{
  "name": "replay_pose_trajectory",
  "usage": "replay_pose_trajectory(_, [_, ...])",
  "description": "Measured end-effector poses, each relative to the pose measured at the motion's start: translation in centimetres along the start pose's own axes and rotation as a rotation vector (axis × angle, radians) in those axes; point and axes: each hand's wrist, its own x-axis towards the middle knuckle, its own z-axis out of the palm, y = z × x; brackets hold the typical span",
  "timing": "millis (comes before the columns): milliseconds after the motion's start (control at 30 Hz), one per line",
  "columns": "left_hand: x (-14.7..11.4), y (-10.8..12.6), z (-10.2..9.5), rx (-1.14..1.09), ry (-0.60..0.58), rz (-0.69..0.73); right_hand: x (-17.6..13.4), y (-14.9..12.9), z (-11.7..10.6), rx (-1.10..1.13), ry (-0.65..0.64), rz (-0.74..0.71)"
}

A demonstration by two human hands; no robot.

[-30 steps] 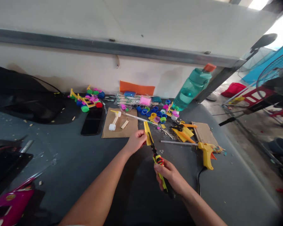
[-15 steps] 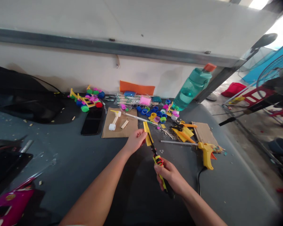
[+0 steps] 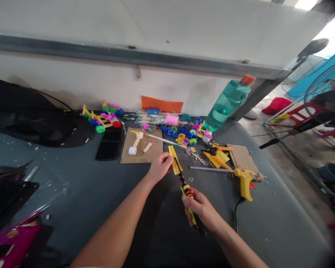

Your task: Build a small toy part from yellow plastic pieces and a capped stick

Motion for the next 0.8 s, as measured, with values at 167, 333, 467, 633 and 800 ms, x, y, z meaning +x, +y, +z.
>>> replay_pose_trajectory(167, [-0.01,0.17,0.04,-0.025,-0.007,-0.021,0.05,0.04,0.08,-0.017,-0.002,0.01])
replay_pose_trajectory(333, [-0.05,0.27,0.06,-0.029,-0.014,-0.051,0.04,0.14,0.09,-0.014,0.006,0.011])
replay_pose_trajectory(467, [-0.09,0.34,0.09,-0.028,-0.02,-0.07,0.04,0.01,0.12,-0.003,0.008,0.015])
replay_pose_trajectory(633, [-0.12,0.34,0.16,-0.052,-0.023,-0.084,0.02,-0.19,0.28,-0.005,0.016,0.022])
replay_pose_trajectory(800, [-0.16,0.3,0.2,-0.028,-0.04,-0.098,0.08,-0.39,0.42,0.019,0.02,0.024])
